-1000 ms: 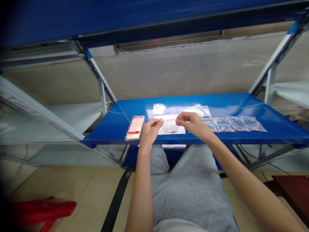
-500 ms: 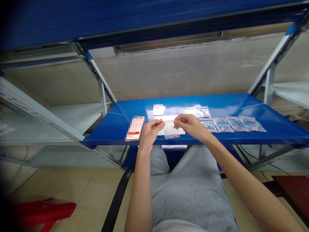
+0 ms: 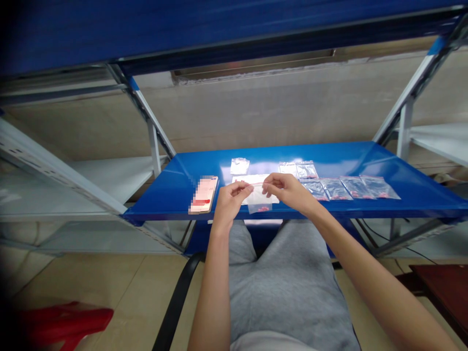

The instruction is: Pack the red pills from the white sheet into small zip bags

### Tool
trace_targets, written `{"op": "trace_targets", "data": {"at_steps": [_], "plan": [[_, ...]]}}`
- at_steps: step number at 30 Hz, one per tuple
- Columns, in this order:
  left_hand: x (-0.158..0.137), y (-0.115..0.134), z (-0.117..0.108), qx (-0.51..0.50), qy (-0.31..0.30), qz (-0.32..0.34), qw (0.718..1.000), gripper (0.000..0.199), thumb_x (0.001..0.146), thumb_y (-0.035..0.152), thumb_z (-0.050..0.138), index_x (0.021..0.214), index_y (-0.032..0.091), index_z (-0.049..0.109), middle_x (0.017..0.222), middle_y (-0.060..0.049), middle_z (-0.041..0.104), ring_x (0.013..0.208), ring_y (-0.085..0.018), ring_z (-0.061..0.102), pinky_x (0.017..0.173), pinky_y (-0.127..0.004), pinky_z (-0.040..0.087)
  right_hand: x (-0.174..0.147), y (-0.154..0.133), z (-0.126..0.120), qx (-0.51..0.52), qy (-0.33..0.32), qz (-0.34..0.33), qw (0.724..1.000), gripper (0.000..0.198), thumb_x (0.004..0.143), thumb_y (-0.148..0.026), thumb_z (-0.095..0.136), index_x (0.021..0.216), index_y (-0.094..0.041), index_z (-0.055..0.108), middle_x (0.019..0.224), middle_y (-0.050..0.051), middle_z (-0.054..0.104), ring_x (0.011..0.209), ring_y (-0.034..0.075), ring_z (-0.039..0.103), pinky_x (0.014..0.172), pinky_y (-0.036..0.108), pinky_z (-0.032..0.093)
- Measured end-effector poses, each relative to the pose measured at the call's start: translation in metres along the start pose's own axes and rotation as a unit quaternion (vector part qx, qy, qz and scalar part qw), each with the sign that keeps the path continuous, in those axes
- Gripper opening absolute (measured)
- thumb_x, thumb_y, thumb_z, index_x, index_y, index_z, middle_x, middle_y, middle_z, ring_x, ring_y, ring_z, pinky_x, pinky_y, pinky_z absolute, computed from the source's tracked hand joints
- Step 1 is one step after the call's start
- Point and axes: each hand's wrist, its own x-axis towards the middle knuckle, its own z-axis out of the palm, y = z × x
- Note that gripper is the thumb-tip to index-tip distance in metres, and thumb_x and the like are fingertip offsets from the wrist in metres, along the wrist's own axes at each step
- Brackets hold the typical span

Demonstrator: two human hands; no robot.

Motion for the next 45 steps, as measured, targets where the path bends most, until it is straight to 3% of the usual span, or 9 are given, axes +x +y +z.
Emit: {"op": "trace_targets", "data": {"at_steps": [7,13,18,22,29,33,42,45], "plan": [[-0.003,0.009,0.002,0.038,0.009,0.013,0.999,0.016,0.082,0.033,0.074,0.083,0.017,0.078,0.086,-0.005,0.075,0.077,-0.017,0.062,0.072,-0.028,0.045,-0.001,-0.003,0.008,-0.002,0.000,-0.016,1.000,0.029,0.085,-0.048,0.072,0.080,-0.020,0.068,0.073,0.004,0.070,0.068,0.018,0.065,0.065,0.031,0.051],[-0.004,0.011,0.004,0.059,-0.042,0.014,0.997,0.022,0.085,0.038,0.074,0.090,0.018,0.080,0.092,-0.006,0.077,0.072,-0.015,0.059,0.070,-0.027,0.044,-0.002,-0.004,0.007,-0.003,-0.006,-0.039,0.999,0.024,0.085,-0.043,0.072,0.077,-0.020,0.068,0.073,0.004,0.070,0.071,0.018,0.066,0.069,0.032,0.051],[-0.004,0.013,0.004,0.084,-0.024,0.036,0.995,0.023,0.087,0.038,0.071,0.084,0.017,0.080,0.078,-0.004,0.074,0.064,-0.013,0.053,0.063,-0.027,0.039,-0.002,-0.005,0.008,-0.004,-0.013,-0.018,1.000,0.027,0.085,-0.046,0.073,0.079,-0.020,0.068,0.072,0.004,0.071,0.069,0.018,0.065,0.066,0.031,0.050],[-0.005,0.016,0.003,0.093,-0.017,0.045,0.994,0.020,0.086,0.035,0.070,0.082,0.017,0.079,0.077,-0.003,0.073,0.065,-0.013,0.053,0.062,-0.026,0.039,-0.002,-0.006,0.011,0.008,-0.013,-0.005,1.000,0.030,0.083,-0.049,0.074,0.084,-0.019,0.068,0.073,0.003,0.071,0.065,0.017,0.064,0.062,0.029,0.049],[-0.007,0.021,0.003,0.106,-0.038,0.045,0.993,0.020,0.086,0.037,0.071,0.086,0.019,0.079,0.086,-0.004,0.076,0.067,-0.014,0.054,0.064,-0.027,0.041,-0.003,-0.005,0.010,-0.003,0.005,-0.022,1.000,0.028,0.084,-0.046,0.074,0.077,-0.020,0.067,0.070,0.004,0.071,0.067,0.018,0.066,0.064,0.030,0.050],[-0.006,0.019,0.005,0.096,-0.019,0.057,0.994,0.020,0.087,0.036,0.072,0.079,0.019,0.078,0.081,-0.004,0.075,0.066,-0.014,0.055,0.064,-0.027,0.042,-0.004,-0.006,0.008,-0.022,0.008,-0.016,1.000,0.032,0.085,-0.051,0.074,0.075,-0.020,0.069,0.068,0.004,0.072,0.065,0.019,0.067,0.063,0.031,0.051],[-0.004,0.010,0.000,0.007,-0.013,-0.009,1.000,0.016,0.075,0.036,0.085,0.083,0.021,0.084,0.083,-0.005,0.080,0.076,-0.019,0.067,0.072,-0.032,0.050,-0.004,-0.011,-0.001,-0.065,0.000,-0.009,0.998,0.026,0.086,-0.043,0.071,0.072,-0.021,0.071,0.069,0.005,0.075,0.066,0.020,0.071,0.064,0.031,0.053],[-0.005,0.012,0.001,-0.005,-0.024,-0.025,0.999,0.016,0.078,0.036,0.082,0.084,0.022,0.085,0.078,-0.005,0.079,0.062,-0.015,0.060,0.060,-0.029,0.046,-0.004,-0.010,-0.003,-0.065,0.012,-0.003,0.998,0.029,0.084,-0.047,0.074,0.071,-0.021,0.071,0.067,0.005,0.075,0.063,0.021,0.071,0.061,0.032,0.053]]}}
